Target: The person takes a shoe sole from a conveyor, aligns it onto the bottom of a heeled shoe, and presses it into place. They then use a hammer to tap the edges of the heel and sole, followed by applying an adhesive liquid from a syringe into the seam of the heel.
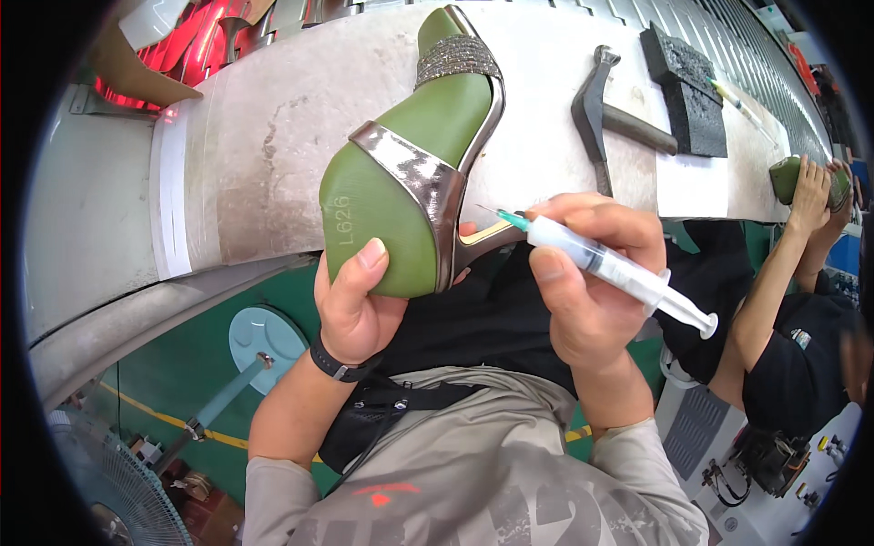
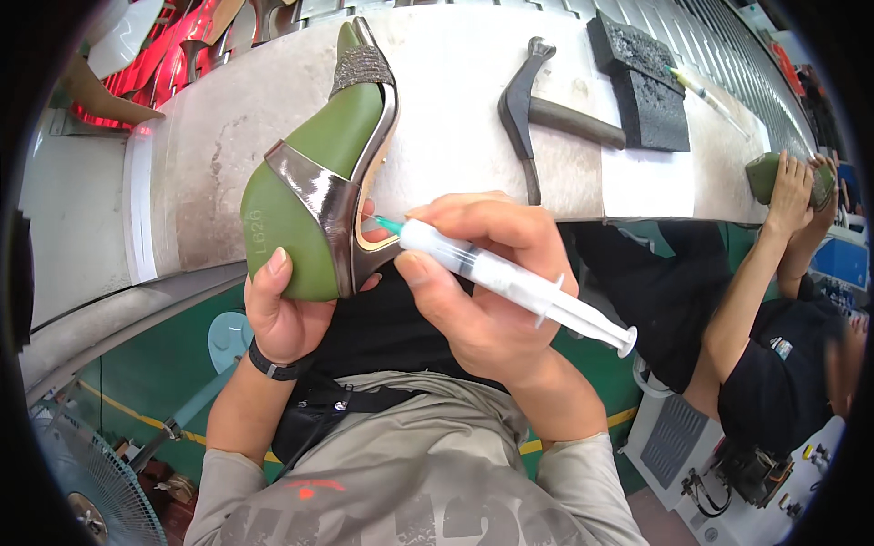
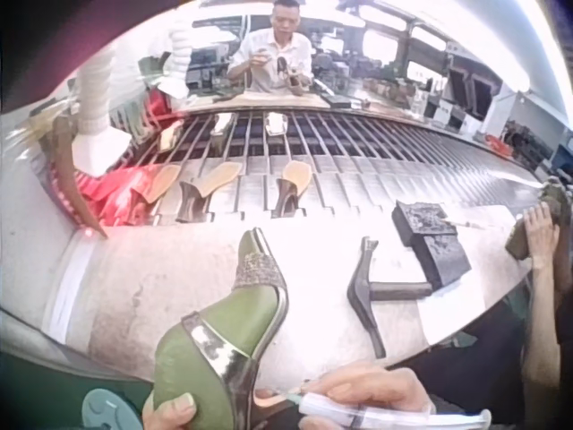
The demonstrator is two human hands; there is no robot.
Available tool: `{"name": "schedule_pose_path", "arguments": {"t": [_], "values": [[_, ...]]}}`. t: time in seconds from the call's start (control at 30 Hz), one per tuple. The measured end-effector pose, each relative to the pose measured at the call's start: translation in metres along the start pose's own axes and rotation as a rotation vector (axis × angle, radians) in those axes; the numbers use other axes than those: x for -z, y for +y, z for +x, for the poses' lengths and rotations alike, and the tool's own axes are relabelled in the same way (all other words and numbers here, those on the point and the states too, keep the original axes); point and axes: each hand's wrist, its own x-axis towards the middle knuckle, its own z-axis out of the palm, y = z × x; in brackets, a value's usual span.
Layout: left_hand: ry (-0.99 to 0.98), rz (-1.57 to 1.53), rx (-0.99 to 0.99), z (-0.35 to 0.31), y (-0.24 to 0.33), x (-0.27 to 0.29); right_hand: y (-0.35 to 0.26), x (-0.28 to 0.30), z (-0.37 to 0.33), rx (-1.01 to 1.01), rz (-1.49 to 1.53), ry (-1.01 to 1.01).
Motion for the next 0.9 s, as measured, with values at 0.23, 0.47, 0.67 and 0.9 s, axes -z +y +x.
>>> {"name": "schedule_pose_path", "arguments": {"t": [0.23,0.47,0.67,0.9], "values": [[0.007,0.01,0.037,0.001,-0.003,0.004,0.007,-0.001,0.004,-0.018,-0.166,-0.012],[0.004,-0.112,-0.01,0.0,-0.002,0.002,0.01,-0.01,0.01,0.031,-0.154,-0.015],[-0.017,-0.092,-0.017,0.0,-0.001,0.002,0.009,-0.015,0.014,0.008,-0.194,-0.039],[-0.034,-0.114,0.007,0.001,0.002,0.0,0.027,-0.02,0.025,0.006,-0.189,-0.102]]}}
